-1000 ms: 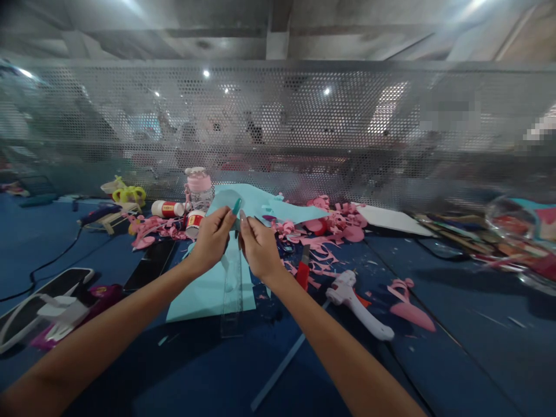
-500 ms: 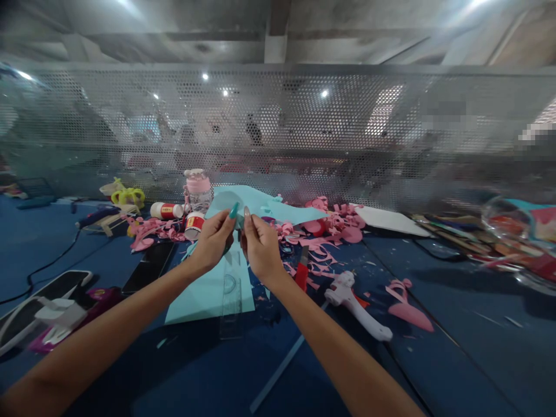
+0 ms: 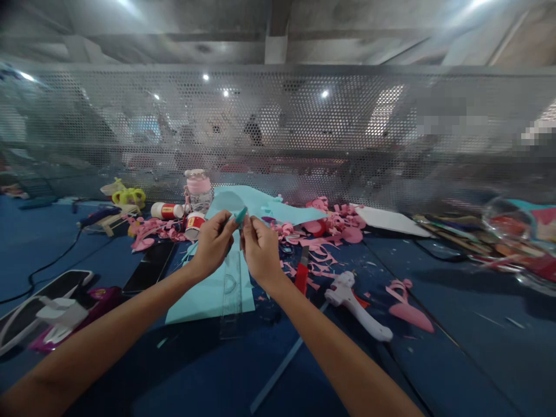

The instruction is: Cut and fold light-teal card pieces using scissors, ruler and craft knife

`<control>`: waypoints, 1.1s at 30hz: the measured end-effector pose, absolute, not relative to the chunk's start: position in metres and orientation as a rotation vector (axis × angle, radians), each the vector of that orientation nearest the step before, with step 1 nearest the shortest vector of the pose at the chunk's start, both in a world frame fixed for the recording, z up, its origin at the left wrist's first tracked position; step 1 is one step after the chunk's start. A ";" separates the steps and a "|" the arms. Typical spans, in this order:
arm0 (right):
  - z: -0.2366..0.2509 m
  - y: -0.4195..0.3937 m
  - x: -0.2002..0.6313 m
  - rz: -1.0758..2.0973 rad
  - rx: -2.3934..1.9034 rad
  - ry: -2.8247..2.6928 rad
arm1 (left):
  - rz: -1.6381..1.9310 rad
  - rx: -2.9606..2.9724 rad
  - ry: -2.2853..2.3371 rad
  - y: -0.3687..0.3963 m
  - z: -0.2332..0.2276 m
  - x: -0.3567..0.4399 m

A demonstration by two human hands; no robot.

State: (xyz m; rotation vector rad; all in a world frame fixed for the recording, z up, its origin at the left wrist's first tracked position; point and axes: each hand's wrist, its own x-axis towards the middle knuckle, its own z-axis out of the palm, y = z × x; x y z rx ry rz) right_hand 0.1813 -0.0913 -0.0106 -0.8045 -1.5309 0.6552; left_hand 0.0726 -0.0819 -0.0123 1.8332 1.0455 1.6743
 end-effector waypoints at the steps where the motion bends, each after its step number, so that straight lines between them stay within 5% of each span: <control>1: -0.011 -0.091 0.182 0.648 -0.802 -1.536 | 1.670 1.826 1.047 -0.082 -0.012 0.073; 33: -0.009 -0.091 0.184 0.681 -0.779 -1.573 | 1.703 1.608 0.965 -0.081 -0.013 0.077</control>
